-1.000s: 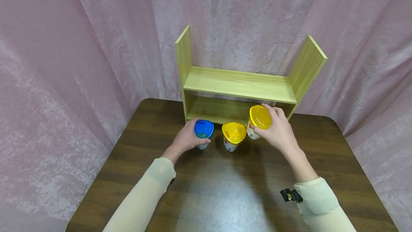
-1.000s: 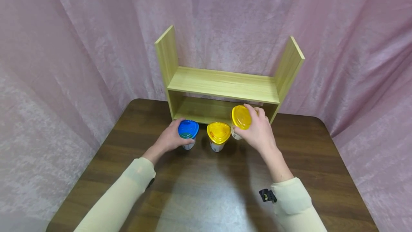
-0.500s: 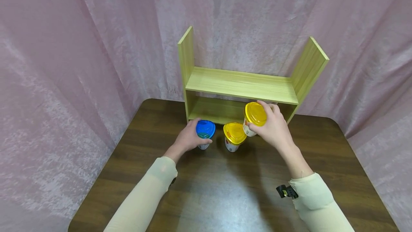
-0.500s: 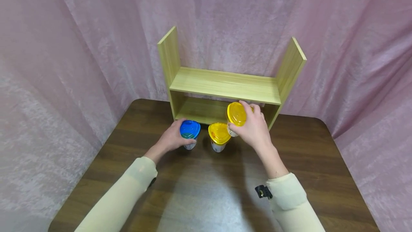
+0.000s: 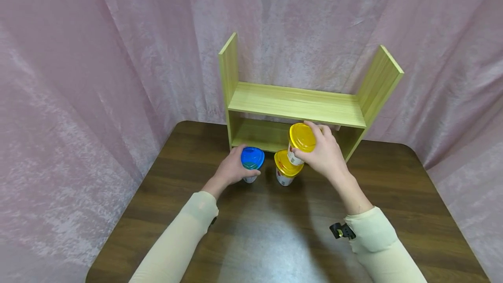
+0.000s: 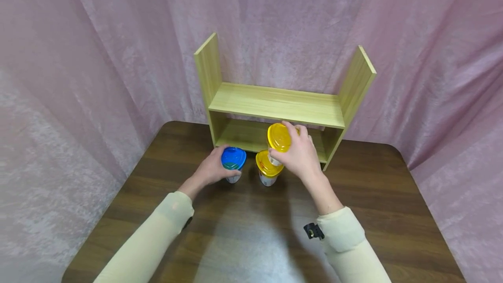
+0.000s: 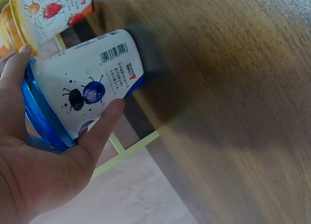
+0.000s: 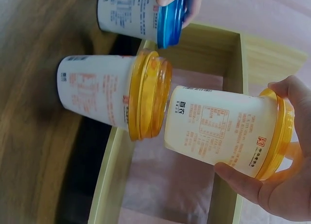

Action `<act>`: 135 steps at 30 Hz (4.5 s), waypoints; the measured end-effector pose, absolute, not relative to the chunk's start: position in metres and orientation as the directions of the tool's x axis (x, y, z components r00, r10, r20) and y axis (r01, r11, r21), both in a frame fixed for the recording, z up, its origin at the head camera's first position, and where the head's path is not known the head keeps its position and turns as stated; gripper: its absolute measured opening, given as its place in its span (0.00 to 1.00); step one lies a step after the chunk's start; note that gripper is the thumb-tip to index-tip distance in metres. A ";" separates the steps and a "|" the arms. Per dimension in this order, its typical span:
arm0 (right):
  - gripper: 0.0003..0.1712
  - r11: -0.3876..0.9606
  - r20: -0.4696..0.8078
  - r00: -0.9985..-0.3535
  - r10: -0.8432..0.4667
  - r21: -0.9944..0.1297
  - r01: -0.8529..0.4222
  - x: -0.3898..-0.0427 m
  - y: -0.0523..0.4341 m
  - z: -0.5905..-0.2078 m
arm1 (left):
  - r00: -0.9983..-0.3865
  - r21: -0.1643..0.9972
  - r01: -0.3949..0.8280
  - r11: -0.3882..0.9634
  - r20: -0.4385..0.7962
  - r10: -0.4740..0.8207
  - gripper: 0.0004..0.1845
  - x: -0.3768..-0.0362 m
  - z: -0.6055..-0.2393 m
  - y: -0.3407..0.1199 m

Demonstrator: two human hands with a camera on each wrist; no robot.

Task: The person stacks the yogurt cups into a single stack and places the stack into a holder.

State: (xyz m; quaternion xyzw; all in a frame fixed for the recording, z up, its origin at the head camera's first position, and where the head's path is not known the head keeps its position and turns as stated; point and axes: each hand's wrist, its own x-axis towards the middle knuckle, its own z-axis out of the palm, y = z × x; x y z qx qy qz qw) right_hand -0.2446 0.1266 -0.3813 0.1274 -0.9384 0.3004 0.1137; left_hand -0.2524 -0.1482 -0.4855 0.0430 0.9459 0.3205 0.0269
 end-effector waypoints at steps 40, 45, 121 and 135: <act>0.48 0.747 0.278 -0.911 -0.304 -0.524 -0.409 -0.249 0.051 -0.384 | -0.996 0.631 0.042 0.775 -0.036 0.083 0.54 -0.251 -0.485 -0.147; 0.48 0.751 0.260 -0.914 -0.312 -0.522 -0.404 -0.249 0.043 -0.383 | -0.996 0.626 0.045 0.778 -0.036 0.086 0.54 -0.252 -0.485 -0.148; 0.56 0.702 0.264 -0.889 -0.374 -0.546 -0.457 -0.258 0.010 -0.390 | -0.990 0.667 0.126 0.735 0.035 0.138 0.50 -0.256 -0.493 -0.153; 0.51 0.759 0.197 -0.924 -0.328 -0.528 -0.382 -0.261 0.077 -0.411 | -0.991 0.724 0.119 0.679 0.050 0.120 0.50 -0.252 -0.491 -0.153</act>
